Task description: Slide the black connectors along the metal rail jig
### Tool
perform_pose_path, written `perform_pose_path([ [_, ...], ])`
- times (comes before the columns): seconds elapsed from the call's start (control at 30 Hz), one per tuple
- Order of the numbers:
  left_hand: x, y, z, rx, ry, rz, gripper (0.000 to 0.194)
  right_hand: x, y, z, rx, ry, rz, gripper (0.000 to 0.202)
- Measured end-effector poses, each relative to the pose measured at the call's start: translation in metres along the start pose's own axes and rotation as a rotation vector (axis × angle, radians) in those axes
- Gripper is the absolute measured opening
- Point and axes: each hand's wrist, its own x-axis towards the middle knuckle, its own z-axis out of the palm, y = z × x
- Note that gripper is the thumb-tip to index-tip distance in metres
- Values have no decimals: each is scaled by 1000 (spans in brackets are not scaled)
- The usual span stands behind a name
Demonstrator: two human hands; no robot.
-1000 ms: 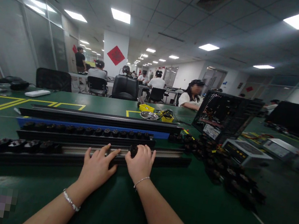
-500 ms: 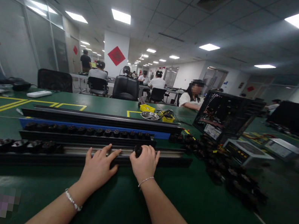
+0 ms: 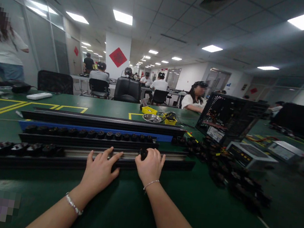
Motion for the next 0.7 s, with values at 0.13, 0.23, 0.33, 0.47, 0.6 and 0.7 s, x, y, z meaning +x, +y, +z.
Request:
perform_pose_path([
  [0.13, 0, 0, -1, -1, -8, -1, 52, 1, 3, -1, 4, 12, 7, 35],
  [0.23, 0, 0, -1, 4, -11, 0, 52, 1, 4, 0, -1, 21, 4, 35],
  [0.33, 0, 0, -1, 17, 7, 9, 51, 2, 6, -1, -9, 35, 7, 34],
  [0.47, -1, 0, 0, 28, 13, 15, 51, 3, 9, -3, -10, 49, 9, 32],
  [0.6, 0, -1, 0, 24, 7, 13, 51, 4, 10, -4, -21, 51, 16, 32],
  [0.7, -1, 0, -1, 18, 1, 10, 52, 4, 9, -5, -34, 48, 19, 32],
])
